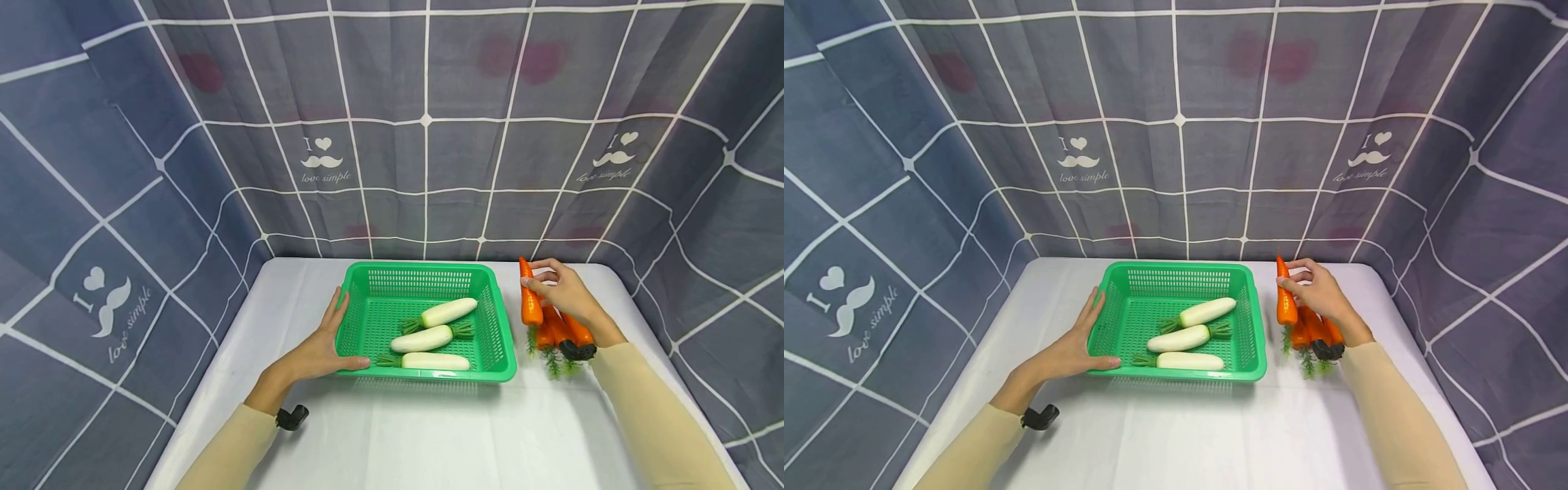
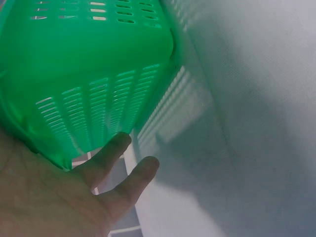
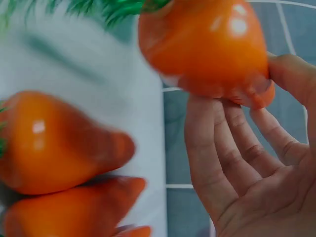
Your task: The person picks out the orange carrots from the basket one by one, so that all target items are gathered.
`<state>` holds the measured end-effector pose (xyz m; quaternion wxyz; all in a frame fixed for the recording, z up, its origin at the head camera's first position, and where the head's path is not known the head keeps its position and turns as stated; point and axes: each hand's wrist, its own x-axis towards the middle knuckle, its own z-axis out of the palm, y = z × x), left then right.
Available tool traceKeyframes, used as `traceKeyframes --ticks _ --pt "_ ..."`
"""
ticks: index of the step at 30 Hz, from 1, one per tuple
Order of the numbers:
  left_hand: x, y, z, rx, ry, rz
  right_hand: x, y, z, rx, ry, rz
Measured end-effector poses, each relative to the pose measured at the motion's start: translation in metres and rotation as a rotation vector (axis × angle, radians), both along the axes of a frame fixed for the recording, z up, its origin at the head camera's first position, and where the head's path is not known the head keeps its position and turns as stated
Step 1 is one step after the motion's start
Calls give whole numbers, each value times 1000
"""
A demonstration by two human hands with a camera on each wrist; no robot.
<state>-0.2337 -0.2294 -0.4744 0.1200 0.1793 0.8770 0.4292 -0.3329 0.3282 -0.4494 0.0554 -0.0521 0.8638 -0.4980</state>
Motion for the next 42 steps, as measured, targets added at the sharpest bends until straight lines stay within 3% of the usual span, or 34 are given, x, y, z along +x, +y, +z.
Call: traceKeyframes --ticks 3,8,22,29,42 --pt "0 0 0 1 -4 2 1 0 -13 10 -18 -6" --pt "0 0 0 1 -7 2 4 -1 -27 110 -27 -8" --pt "-1 1 2 -7 -2 1 4 -15 -50 452 164 -21" --pt "1 2 2 -7 -3 5 6 -15 -53 449 189 17" --pt "0 1 2 -8 -14 8 12 -12 -56 450 242 8"
